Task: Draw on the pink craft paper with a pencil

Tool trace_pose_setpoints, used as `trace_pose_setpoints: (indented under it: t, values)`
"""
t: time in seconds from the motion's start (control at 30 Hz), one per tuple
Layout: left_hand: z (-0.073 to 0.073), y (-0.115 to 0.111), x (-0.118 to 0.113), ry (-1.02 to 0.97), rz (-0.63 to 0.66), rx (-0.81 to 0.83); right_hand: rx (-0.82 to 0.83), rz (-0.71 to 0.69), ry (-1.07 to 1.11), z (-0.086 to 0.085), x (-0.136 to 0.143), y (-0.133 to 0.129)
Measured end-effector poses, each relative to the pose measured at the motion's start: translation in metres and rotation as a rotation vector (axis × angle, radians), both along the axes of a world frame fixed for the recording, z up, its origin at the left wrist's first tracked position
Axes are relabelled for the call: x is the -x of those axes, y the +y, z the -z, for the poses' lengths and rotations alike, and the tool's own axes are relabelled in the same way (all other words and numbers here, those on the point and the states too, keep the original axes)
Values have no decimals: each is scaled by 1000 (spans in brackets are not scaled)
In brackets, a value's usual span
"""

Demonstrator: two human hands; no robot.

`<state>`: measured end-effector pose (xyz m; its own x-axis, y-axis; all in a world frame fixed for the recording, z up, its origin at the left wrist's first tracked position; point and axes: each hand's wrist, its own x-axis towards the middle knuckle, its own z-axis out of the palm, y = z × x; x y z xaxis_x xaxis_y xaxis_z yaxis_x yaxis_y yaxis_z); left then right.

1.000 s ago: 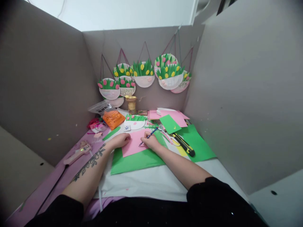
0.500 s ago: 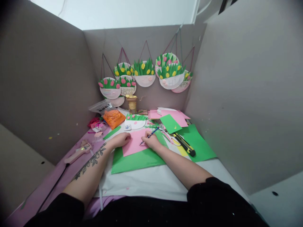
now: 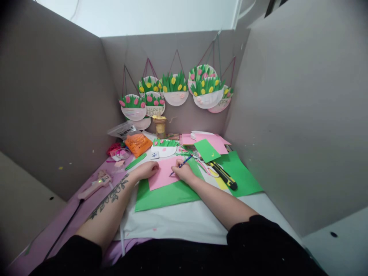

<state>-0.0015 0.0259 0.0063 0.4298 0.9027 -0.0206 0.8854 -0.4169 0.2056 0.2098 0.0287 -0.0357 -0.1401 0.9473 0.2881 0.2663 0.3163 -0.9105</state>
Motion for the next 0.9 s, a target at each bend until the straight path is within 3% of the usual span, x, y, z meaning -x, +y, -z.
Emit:
trace_pose_setpoints:
  t: [0.9]
  values:
    - [-2,-1,-1,7,4,12,-11,59,26,2,-1,1]
